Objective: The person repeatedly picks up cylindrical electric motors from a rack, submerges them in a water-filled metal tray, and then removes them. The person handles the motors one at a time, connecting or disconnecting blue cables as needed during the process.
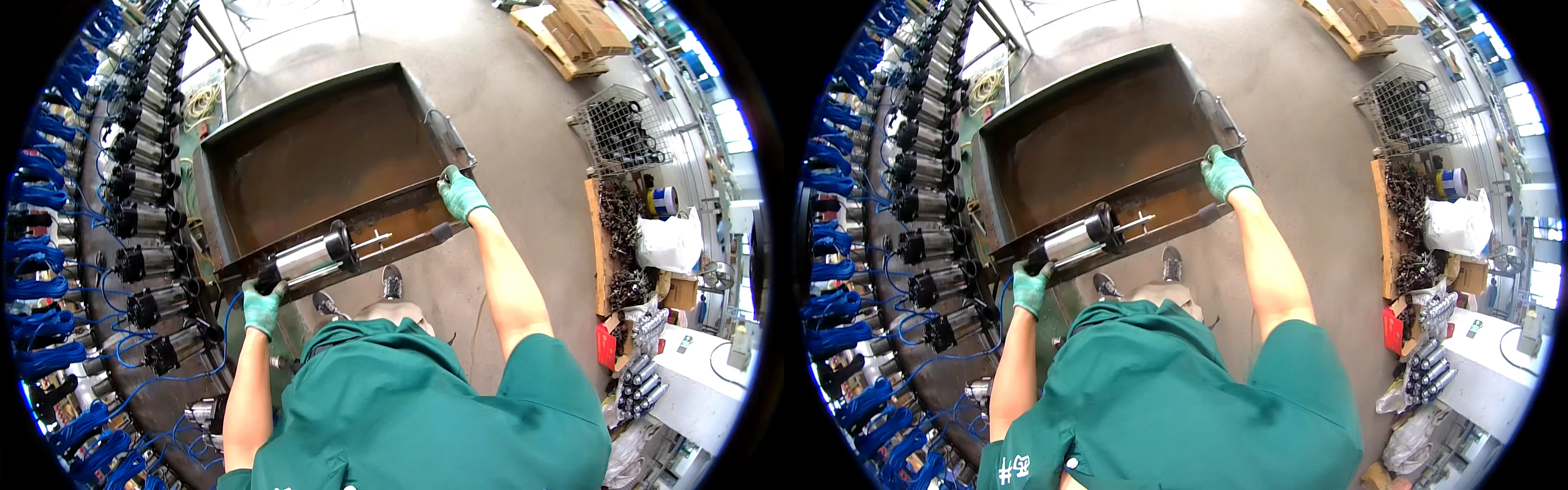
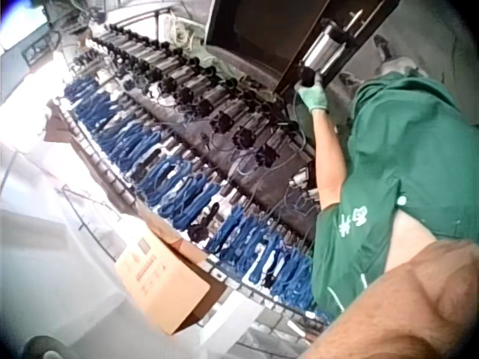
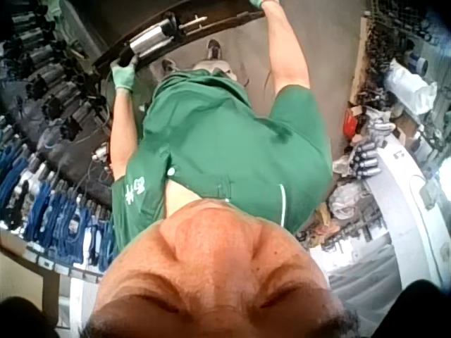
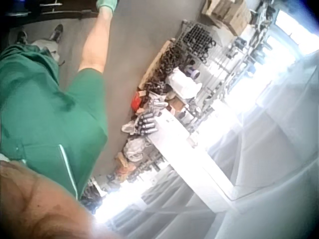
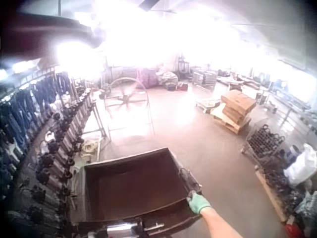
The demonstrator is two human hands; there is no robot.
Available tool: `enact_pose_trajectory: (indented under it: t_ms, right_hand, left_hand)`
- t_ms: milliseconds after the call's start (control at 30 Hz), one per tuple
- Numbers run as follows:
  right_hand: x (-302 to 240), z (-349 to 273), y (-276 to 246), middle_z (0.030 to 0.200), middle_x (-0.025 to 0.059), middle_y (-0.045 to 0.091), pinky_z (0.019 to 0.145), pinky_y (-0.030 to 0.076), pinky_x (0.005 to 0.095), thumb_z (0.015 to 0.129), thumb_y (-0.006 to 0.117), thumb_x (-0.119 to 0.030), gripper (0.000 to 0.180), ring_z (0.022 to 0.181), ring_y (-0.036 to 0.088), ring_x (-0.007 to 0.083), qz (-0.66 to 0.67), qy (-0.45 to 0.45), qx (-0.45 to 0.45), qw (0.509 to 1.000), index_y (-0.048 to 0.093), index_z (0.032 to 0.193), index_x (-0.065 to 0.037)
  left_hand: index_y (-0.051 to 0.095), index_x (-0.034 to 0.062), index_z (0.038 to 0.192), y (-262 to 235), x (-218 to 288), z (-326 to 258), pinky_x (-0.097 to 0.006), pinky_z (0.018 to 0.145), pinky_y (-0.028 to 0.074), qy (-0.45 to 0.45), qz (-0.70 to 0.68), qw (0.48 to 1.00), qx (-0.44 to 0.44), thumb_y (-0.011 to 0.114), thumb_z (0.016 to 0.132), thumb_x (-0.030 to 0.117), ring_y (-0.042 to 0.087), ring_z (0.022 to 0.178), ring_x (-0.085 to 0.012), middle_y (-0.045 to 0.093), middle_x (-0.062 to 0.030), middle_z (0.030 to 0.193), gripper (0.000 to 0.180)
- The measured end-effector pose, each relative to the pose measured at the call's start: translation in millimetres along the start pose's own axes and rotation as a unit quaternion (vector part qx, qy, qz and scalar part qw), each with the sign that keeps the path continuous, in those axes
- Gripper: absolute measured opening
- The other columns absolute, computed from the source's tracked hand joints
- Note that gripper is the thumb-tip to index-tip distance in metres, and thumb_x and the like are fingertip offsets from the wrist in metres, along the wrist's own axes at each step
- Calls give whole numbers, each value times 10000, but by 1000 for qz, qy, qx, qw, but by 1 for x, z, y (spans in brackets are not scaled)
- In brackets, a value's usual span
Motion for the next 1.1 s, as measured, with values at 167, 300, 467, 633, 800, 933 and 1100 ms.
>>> enact_pose_trajectory:
  t_ms: [167,300,467,633,800,933,1100]
  right_hand:
    - [-22,-45,60,901,162,744,763,554,424,931,658,-263,252,792,688,271,195,21,-91,976,700,1038,-39]
    - [-57,-81,85,729,17,678,439,393,311,991,548,-257,229,571,565,116,339,124,-224,906,738,974,-130]
    - [-49,-84,120,691,10,637,426,312,267,954,547,-224,194,493,471,84,472,192,-241,826,722,917,-147]
    - [-46,-84,131,665,17,619,391,262,263,948,545,-226,199,429,411,82,519,226,-236,790,705,885,-125]
    - [-50,-87,137,567,-30,571,361,221,263,891,598,-281,188,362,341,63,506,245,-181,807,612,731,-183]
    - [-50,-87,137,541,-41,536,363,219,266,883,601,-281,201,361,337,68,490,254,-156,819,594,700,-198]
    - [-51,-87,136,535,-46,504,365,227,273,866,607,-271,179,365,333,78,491,253,-144,821,604,706,-192]
  left_hand:
    - [529,-21,1213,2,10,1,-371,921,540,-11,20,1000,-13,966,790,301,644,974,-238,695,-152,1095,688]
    - [525,-25,1202,-3,-2,1,-375,898,545,-4,29,1000,-7,961,796,302,643,954,-237,698,-151,1069,680]
    - [525,-25,1195,1,5,3,-371,890,548,-3,18,1000,-22,957,802,300,645,940,-236,702,-151,1052,668]
    - [537,-20,1187,-3,16,1,-373,875,560,0,44,999,-18,964,791,315,661,923,-237,716,-146,1030,672]
    - [557,-21,1174,-4,7,3,-371,869,568,-5,38,999,-13,969,782,317,685,911,-236,741,-151,1021,662]
    - [557,-20,1175,0,-1,4,-376,869,571,-12,5,1000,-21,973,775,330,694,909,-244,748,-162,1026,675]
    - [551,-15,1179,0,5,5,-385,867,573,-5,35,999,-10,974,769,351,704,911,-260,748,-171,1021,694]
Point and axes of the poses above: each hand's wrist, its own z-axis towards the middle knuckle, its own y-axis out of the palm, x = y × z, the point moved 7 cm from there along z, towards the middle knuckle
